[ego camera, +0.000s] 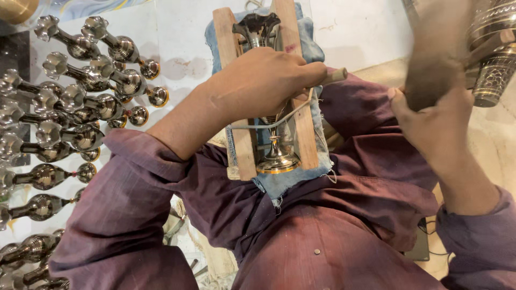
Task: The person sits on the floor and uses a hammer and chisel to engrave a decorative pattern on a small metal vase held in a wooden jig. They repeatedly strike the chisel to create indentations and adjust the chisel position as the pattern progresses.
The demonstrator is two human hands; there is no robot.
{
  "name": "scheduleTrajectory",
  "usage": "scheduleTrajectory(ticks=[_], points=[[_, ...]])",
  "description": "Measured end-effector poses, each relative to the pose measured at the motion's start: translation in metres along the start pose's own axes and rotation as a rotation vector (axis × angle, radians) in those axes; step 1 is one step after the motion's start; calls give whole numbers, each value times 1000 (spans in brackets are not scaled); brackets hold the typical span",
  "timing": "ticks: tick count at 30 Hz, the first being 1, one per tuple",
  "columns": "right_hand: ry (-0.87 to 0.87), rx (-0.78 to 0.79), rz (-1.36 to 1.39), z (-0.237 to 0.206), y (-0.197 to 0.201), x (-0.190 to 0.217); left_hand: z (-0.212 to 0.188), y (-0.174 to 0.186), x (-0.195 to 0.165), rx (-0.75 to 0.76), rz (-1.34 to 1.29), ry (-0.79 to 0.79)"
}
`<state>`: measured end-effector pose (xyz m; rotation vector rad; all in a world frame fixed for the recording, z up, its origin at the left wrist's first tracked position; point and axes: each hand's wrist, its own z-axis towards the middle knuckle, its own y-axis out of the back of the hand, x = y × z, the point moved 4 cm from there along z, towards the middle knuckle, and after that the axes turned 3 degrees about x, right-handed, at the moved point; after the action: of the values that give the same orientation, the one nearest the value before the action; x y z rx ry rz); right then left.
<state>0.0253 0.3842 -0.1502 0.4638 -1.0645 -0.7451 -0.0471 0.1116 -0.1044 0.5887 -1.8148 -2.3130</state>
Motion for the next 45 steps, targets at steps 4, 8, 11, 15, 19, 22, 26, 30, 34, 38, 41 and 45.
scheduleTrajectory(ticks=[4,8,11,15,19,22,26,30,34,38,41,45], points=[[243,-19,-379,4,5,5,-7,4,-2,-29,-37,50],[313,26,-315,11,12,10,-18,4,-7,-183,-36,126],[336,79,-383,22,19,27,-23,-1,-9,-256,-41,192],[416,121,-376,41,25,66,-32,-2,-11,-323,-61,235],[458,209,-694,49,34,99,-43,-7,-23,-437,-92,286],[503,181,-571,58,37,113,-55,-13,-31,-579,-111,355],[548,272,-390,72,30,112,-62,-27,-31,-678,-132,439],[448,352,-482,87,14,98,-68,-38,-28,-734,-151,474],[696,289,-586,84,13,115,-71,-48,-28,-809,-177,515],[684,454,-489,86,20,148,-76,-63,-37,-944,-154,565],[791,437,-563,83,21,185,-79,-79,-37,-1021,-182,644],[1041,283,-823,76,22,227,-85,-95,-39,-1048,-73,575]])
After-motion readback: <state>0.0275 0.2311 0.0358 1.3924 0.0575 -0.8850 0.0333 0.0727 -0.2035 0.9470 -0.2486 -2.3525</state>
